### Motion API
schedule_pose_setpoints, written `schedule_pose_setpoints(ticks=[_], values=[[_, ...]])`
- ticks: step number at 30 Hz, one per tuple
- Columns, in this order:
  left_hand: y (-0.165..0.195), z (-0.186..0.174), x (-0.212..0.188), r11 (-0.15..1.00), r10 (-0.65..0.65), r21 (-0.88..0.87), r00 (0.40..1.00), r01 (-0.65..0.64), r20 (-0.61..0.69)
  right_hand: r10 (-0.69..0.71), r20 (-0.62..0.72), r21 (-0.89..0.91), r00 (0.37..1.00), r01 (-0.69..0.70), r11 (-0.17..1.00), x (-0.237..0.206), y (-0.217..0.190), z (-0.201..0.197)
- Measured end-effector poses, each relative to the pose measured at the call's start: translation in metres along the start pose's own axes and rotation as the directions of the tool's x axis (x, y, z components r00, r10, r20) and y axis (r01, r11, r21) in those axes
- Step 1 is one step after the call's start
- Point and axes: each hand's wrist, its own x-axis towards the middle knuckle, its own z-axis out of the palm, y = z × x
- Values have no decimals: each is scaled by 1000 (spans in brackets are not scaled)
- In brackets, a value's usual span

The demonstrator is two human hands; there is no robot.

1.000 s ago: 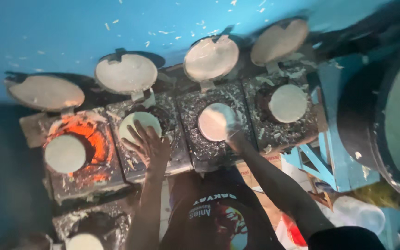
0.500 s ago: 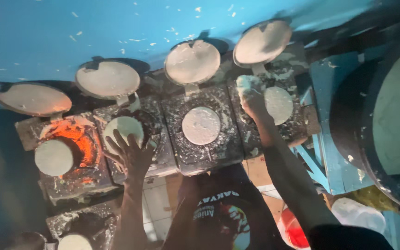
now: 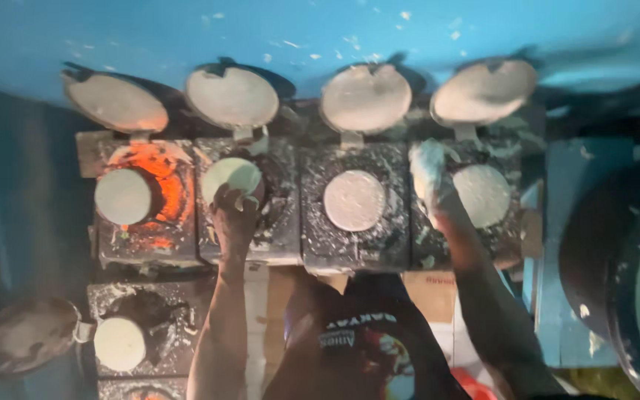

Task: The person cooks round flatbreads on a row of gas-heated griddle pans. They press dough discs onto the hot pans, flip and reposition the breads as they cook, and stack the finished flatbreads on a cloth-lined bamboo tray.

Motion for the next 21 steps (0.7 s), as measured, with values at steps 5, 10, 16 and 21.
schedule_pose_setpoints(ticks=[5, 10, 16, 21], values=[[-36, -91, 49, 942, 333, 2, 940, -334, 71, 99, -75, 85, 992, -92, 992, 14, 18, 78], [-64, -204, 94, 966, -103, -242, 994, 95, -23, 51, 43, -621, 998, -13, 783, 70, 93, 148], [-152, -226, 113, 925, 368, 86, 929, -369, 24, 78, 320, -945, 944, 323, -40, 147, 205, 252], [-222, -190, 69, 946, 231, 225, 972, -234, 40, -78, 487, -819, 870, 423, -388, 153, 287, 274]])
